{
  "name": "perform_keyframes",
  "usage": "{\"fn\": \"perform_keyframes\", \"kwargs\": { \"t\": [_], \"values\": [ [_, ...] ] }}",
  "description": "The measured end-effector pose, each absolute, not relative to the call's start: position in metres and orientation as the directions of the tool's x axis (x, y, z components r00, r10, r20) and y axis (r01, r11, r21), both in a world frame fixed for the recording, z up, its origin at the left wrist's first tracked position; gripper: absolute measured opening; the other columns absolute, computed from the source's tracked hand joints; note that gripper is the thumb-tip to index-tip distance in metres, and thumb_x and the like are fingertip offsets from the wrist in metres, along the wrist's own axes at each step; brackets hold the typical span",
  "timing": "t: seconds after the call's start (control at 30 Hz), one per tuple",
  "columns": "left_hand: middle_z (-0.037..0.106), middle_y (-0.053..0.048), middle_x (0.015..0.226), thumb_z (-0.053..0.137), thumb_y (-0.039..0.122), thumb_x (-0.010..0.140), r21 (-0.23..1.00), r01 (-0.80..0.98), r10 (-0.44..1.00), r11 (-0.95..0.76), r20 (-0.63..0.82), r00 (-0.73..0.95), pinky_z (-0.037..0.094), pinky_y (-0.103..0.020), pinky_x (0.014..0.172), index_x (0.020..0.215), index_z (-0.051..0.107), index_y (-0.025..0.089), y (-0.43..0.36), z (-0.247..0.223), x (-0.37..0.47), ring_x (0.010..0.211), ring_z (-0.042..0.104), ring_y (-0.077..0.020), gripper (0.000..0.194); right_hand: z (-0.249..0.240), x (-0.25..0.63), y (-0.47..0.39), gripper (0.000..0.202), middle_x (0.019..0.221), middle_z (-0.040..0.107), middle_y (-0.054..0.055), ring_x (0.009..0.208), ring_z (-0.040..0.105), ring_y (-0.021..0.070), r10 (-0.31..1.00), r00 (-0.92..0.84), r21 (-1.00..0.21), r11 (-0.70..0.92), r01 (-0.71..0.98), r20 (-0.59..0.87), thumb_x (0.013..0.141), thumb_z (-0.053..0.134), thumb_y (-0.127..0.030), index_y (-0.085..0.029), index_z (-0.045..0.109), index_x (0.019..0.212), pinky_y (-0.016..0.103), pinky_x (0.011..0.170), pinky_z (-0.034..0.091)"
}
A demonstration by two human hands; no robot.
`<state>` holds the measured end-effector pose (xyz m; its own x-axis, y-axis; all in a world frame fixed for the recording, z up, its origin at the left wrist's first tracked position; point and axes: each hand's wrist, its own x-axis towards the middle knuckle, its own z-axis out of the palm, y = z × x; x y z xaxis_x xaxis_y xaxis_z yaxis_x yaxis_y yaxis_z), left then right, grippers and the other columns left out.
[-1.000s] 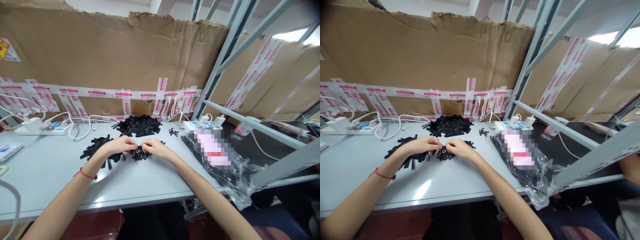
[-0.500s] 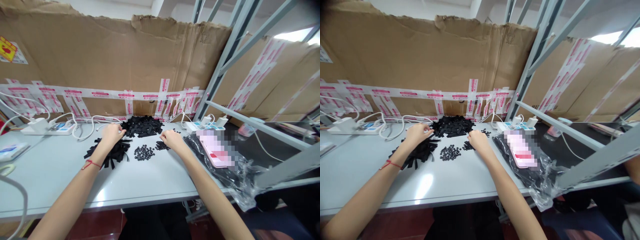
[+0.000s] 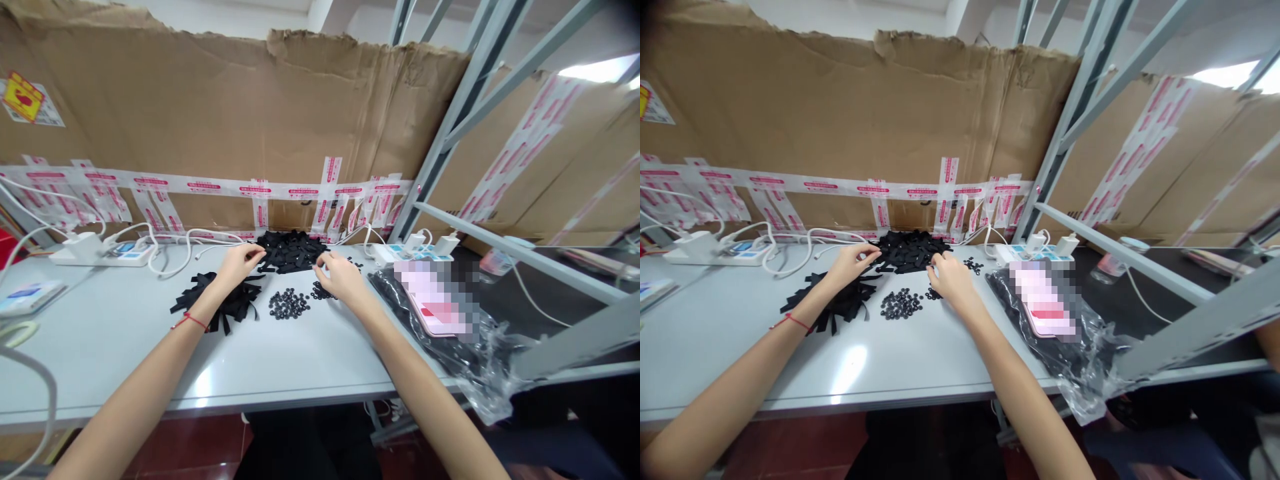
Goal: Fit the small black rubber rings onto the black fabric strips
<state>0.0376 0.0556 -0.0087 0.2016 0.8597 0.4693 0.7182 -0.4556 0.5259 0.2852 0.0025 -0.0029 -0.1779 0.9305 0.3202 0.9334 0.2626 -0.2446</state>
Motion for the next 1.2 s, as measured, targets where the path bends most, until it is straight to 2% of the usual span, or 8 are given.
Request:
{"fn": "perform_keyframes", "kwargs": {
  "t": [0.2, 0.33, 0.5, 0.73, 0.9, 0.97, 1.07, 1.2],
  "values": [
    [0.068, -0.006, 0.087, 0.056, 0.048, 0.082, 0.798, 0.345, 0.829, -0.494, 0.313, 0.464, 0.046, -0.026, 0.073, 0.091, 0.063, 0.014, 0.027, 0.009, 0.056, 0.079, 0.060, -0.0167, 0.036, -0.005, 0.277, -0.002, 0.054, 0.129, 0.052, 0.011, 0.119, 0.045, 0.0234, 0.726, -0.412, -0.507, 0.683, 0.525, 0.551, 0.083, 0.059, -0.036, -0.021, 0.045, 0.133, 0.036, 0.093, 0.041],
    [0.065, -0.004, 0.079, 0.057, 0.050, 0.081, 0.875, 0.268, 0.822, -0.404, 0.219, 0.525, 0.044, -0.028, 0.076, 0.086, 0.062, 0.014, 0.017, 0.012, 0.066, 0.077, 0.058, -0.0154, 0.037, -0.009, 0.274, 0.004, 0.026, 0.098, 0.067, 0.006, 0.090, 0.059, 0.0177, 0.817, -0.390, -0.751, 0.558, 0.352, 0.424, 0.083, 0.057, -0.037, -0.016, 0.064, 0.098, 0.029, 0.077, 0.045],
    [0.056, 0.002, 0.066, 0.057, 0.052, 0.081, 0.893, 0.294, 0.852, -0.341, 0.161, 0.499, 0.039, -0.024, 0.063, 0.075, 0.058, 0.015, 0.019, 0.008, 0.065, 0.064, 0.050, -0.0112, 0.038, -0.005, 0.275, 0.003, 0.031, 0.074, 0.064, 0.001, 0.062, 0.053, 0.0105, 0.896, -0.361, -0.920, 0.342, 0.192, 0.258, 0.077, 0.063, -0.046, -0.015, 0.060, 0.080, 0.024, 0.059, 0.039],
    [0.053, 0.003, 0.062, 0.062, 0.048, 0.078, 0.923, 0.248, 0.839, -0.295, 0.126, 0.530, 0.036, -0.024, 0.062, 0.073, 0.057, 0.015, 0.024, 0.006, 0.059, 0.061, 0.047, -0.0098, 0.034, -0.006, 0.277, 0.006, 0.037, 0.062, 0.060, -0.002, 0.055, 0.052, 0.0088, 0.932, -0.334, -0.989, 0.148, 0.006, 0.138, 0.072, 0.066, -0.050, -0.016, 0.054, 0.079, 0.023, 0.057, 0.038],
    [0.064, -0.004, 0.092, 0.064, 0.039, 0.077, 0.961, 0.127, 0.852, -0.245, 0.151, 0.501, 0.041, -0.025, 0.074, 0.069, 0.052, 0.015, 0.018, 0.008, 0.063, 0.081, 0.055, -0.0124, 0.027, -0.003, 0.279, 0.007, 0.036, 0.062, 0.056, -0.003, 0.052, 0.046, 0.0069, 0.928, -0.347, -0.990, 0.136, -0.026, 0.137, 0.072, 0.065, -0.049, -0.016, 0.056, 0.081, 0.023, 0.054, 0.037],
    [0.063, -0.003, 0.085, 0.063, 0.037, 0.076, 0.984, 0.035, 0.873, -0.172, 0.136, 0.468, 0.042, -0.025, 0.074, 0.065, 0.044, 0.017, 0.014, 0.008, 0.068, 0.081, 0.057, -0.0126, 0.030, -0.002, 0.278, 0.005, 0.036, 0.062, 0.054, -0.005, 0.052, 0.045, 0.0067, 0.918, -0.372, -0.991, 0.134, -0.030, 0.135, 0.071, 0.066, -0.046, -0.017, 0.054, 0.089, 0.023, 0.054, 0.036],
    [0.044, 0.006, 0.058, 0.062, 0.037, 0.075, 0.995, -0.026, 0.907, -0.091, 0.094, 0.411, 0.035, -0.021, 0.056, 0.063, 0.032, 0.019, 0.010, 0.007, 0.075, 0.054, 0.046, -0.0068, 0.037, -0.003, 0.276, 0.003, 0.037, 0.061, 0.052, -0.007, 0.052, 0.044, 0.0070, 0.911, -0.386, -0.989, 0.146, -0.021, 0.143, 0.071, 0.067, -0.042, -0.019, 0.047, 0.092, 0.021, 0.051, 0.033],
    [0.027, 0.009, 0.053, 0.057, 0.048, 0.079, 0.984, 0.115, 0.918, -0.132, 0.077, 0.390, 0.019, -0.020, 0.044, 0.062, 0.032, 0.020, 0.007, 0.007, 0.079, 0.043, 0.023, -0.0045, 0.041, -0.004, 0.274, 0.000, 0.034, 0.059, 0.050, -0.009, 0.049, 0.038, 0.0065, 0.865, -0.475, -0.978, 0.204, 0.038, 0.162, 0.075, 0.064, -0.040, -0.022, 0.039, 0.089, 0.020, 0.048, 0.027]
  ]
}}
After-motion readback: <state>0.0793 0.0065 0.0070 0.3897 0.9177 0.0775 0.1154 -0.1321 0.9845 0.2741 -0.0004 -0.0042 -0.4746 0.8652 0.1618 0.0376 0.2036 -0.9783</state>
